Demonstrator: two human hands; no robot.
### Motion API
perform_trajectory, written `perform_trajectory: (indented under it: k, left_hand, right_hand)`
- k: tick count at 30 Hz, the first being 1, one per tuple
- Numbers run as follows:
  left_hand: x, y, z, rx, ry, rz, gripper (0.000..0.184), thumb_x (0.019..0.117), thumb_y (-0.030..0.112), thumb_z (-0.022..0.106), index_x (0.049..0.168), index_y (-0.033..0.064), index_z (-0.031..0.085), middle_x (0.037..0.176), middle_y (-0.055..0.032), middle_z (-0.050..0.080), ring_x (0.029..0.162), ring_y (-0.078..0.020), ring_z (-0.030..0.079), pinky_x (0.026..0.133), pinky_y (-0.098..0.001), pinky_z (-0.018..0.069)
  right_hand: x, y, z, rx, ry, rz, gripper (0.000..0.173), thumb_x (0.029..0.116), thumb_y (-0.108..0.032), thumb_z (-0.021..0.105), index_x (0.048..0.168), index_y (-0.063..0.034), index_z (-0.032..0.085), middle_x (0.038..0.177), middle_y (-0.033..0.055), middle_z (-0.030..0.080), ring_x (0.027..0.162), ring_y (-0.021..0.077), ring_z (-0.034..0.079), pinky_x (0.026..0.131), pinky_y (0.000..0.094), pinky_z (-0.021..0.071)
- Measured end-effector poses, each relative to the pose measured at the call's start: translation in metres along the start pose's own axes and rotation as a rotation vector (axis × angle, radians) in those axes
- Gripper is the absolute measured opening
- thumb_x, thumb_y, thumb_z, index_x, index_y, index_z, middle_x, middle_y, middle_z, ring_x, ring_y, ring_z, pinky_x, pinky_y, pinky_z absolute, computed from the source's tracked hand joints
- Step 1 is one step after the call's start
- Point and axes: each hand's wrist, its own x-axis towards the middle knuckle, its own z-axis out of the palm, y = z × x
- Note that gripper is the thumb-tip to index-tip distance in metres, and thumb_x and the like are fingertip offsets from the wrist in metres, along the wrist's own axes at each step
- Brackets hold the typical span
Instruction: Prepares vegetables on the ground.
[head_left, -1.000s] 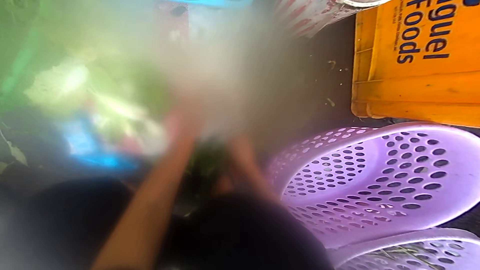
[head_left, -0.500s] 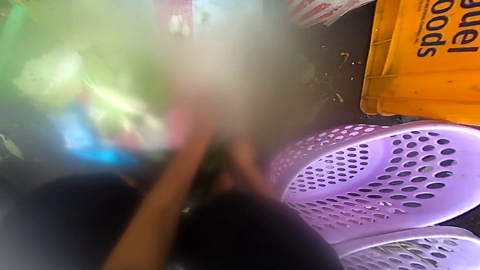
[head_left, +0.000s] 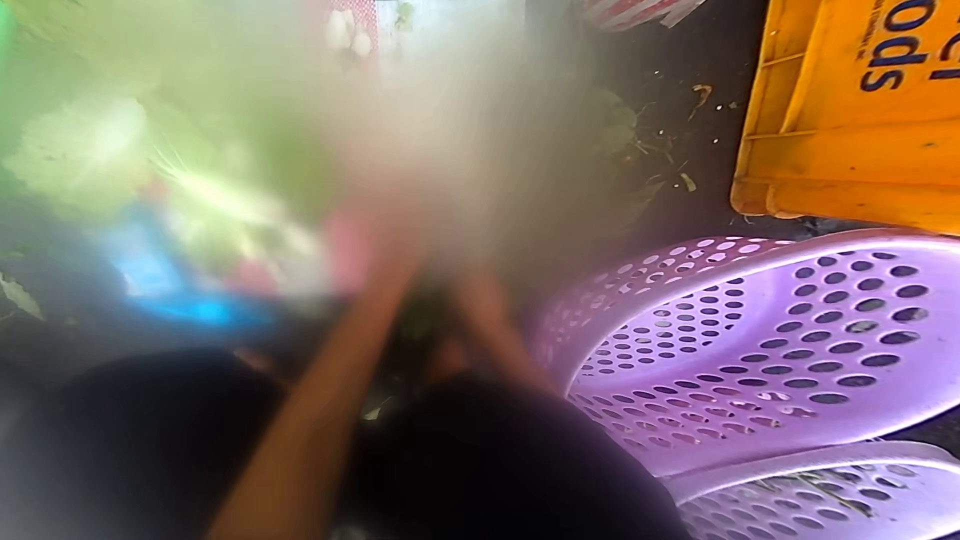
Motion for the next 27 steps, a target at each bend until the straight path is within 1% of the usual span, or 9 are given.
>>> perform_trajectory:
  k: [2,6,8,11,14,16,18,22,27]
  left_hand:
    - [-0.004,-0.002,0.002,-0.003,0.001,0.017,0.027,0.0969,0.020,0.070,0.123,0.0117,0.074,0.113,-0.0122,0.070,0.098,-0.0263,0.070,0.084,-0.0416,0.0588]
    - [-0.002,0.004,-0.003,-0.025,-0.065,-0.025,0.027,0.0990,0.016,0.066,0.124,0.0109,0.075,0.109,-0.0137,0.069,0.094,-0.0265,0.070,0.084,-0.0408,0.0581]
    - [-0.002,0.001,-0.001,-0.037,-0.073,-0.033,0.027,0.0993,0.018,0.066,0.125,0.0119,0.075,0.107,-0.0132,0.070,0.094,-0.0255,0.069,0.085,-0.0398,0.0575]
    - [0.003,0.001,-0.006,-0.109,-0.075,-0.108,0.027,0.0980,0.015,0.068,0.123,0.0099,0.074,0.106,-0.0140,0.070,0.095,-0.0268,0.069,0.087,-0.0427,0.0563]
    - [0.008,-0.017,0.002,-0.097,-0.037,-0.116,0.027,0.0979,0.018,0.068,0.123,0.0111,0.074,0.108,-0.0105,0.073,0.098,-0.0237,0.070,0.091,-0.0422,0.0570]
    - [0.014,-0.026,0.009,-0.064,-0.015,-0.090,0.027,0.0969,0.021,0.069,0.122,0.0145,0.075,0.107,-0.0077,0.072,0.096,-0.0205,0.070,0.088,-0.0395,0.0575]
    - [0.014,-0.032,0.013,-0.051,-0.005,-0.058,0.026,0.0963,0.020,0.070,0.121,0.0149,0.076,0.108,-0.0070,0.073,0.096,-0.0194,0.070,0.089,-0.0382,0.0579]
    - [0.015,-0.029,0.012,-0.065,-0.013,-0.062,0.024,0.0953,0.015,0.070,0.118,0.0100,0.076,0.109,-0.0098,0.073,0.098,-0.0226,0.071,0.091,-0.0406,0.0580]
    - [0.015,-0.031,0.013,-0.015,-0.023,-0.056,0.022,0.0956,0.014,0.069,0.115,0.0079,0.076,0.106,-0.0101,0.074,0.098,-0.0239,0.072,0.090,-0.0425,0.0579]
  right_hand:
    - [0.000,-0.001,-0.002,0.000,-0.021,0.004,0.024,0.1057,-0.014,0.049,0.119,0.0053,0.056,0.124,0.0273,0.055,0.084,0.0403,0.071,0.073,0.0524,0.0593]
    - [0.016,-0.017,-0.018,-0.006,-0.134,0.000,0.034,0.1045,-0.015,0.049,0.134,0.0016,0.050,0.133,0.0295,0.052,0.085,0.0413,0.071,0.073,0.0541,0.0595]
    - [0.027,-0.027,-0.023,0.002,-0.063,-0.025,0.033,0.1032,-0.014,0.050,0.133,0.0001,0.053,0.130,0.0274,0.055,0.084,0.0396,0.072,0.073,0.0526,0.0598]
    - [0.027,-0.024,-0.023,-0.001,0.010,-0.080,0.025,0.1041,-0.013,0.049,0.127,-0.0016,0.049,0.123,0.0260,0.054,0.072,0.0380,0.070,0.061,0.0519,0.0586]
    - [0.029,-0.019,-0.022,0.001,0.015,-0.077,0.028,0.1037,-0.014,0.049,0.125,0.0022,0.056,0.124,0.0257,0.058,0.080,0.0384,0.071,0.069,0.0516,0.0595]
    - [0.019,-0.008,-0.018,-0.008,0.039,-0.145,0.022,0.1054,-0.017,0.048,0.116,0.0015,0.053,0.115,0.0240,0.057,0.070,0.0355,0.069,0.061,0.0488,0.0593]
    - [0.005,-0.002,-0.012,-0.012,0.040,-0.190,0.023,0.1064,-0.020,0.048,0.113,0.0014,0.053,0.113,0.0232,0.057,0.065,0.0345,0.067,0.057,0.0490,0.0584]
    - [-0.003,-0.003,-0.003,-0.011,-0.006,-0.144,0.022,0.1062,-0.016,0.047,0.112,0.0027,0.056,0.115,0.0243,0.058,0.072,0.0379,0.069,0.063,0.0522,0.0587]
    - [0.004,-0.009,-0.004,-0.054,-0.103,-0.094,0.024,0.1060,-0.017,0.047,0.122,0.0005,0.052,0.124,0.0259,0.055,0.075,0.0379,0.071,0.066,0.0518,0.0602]
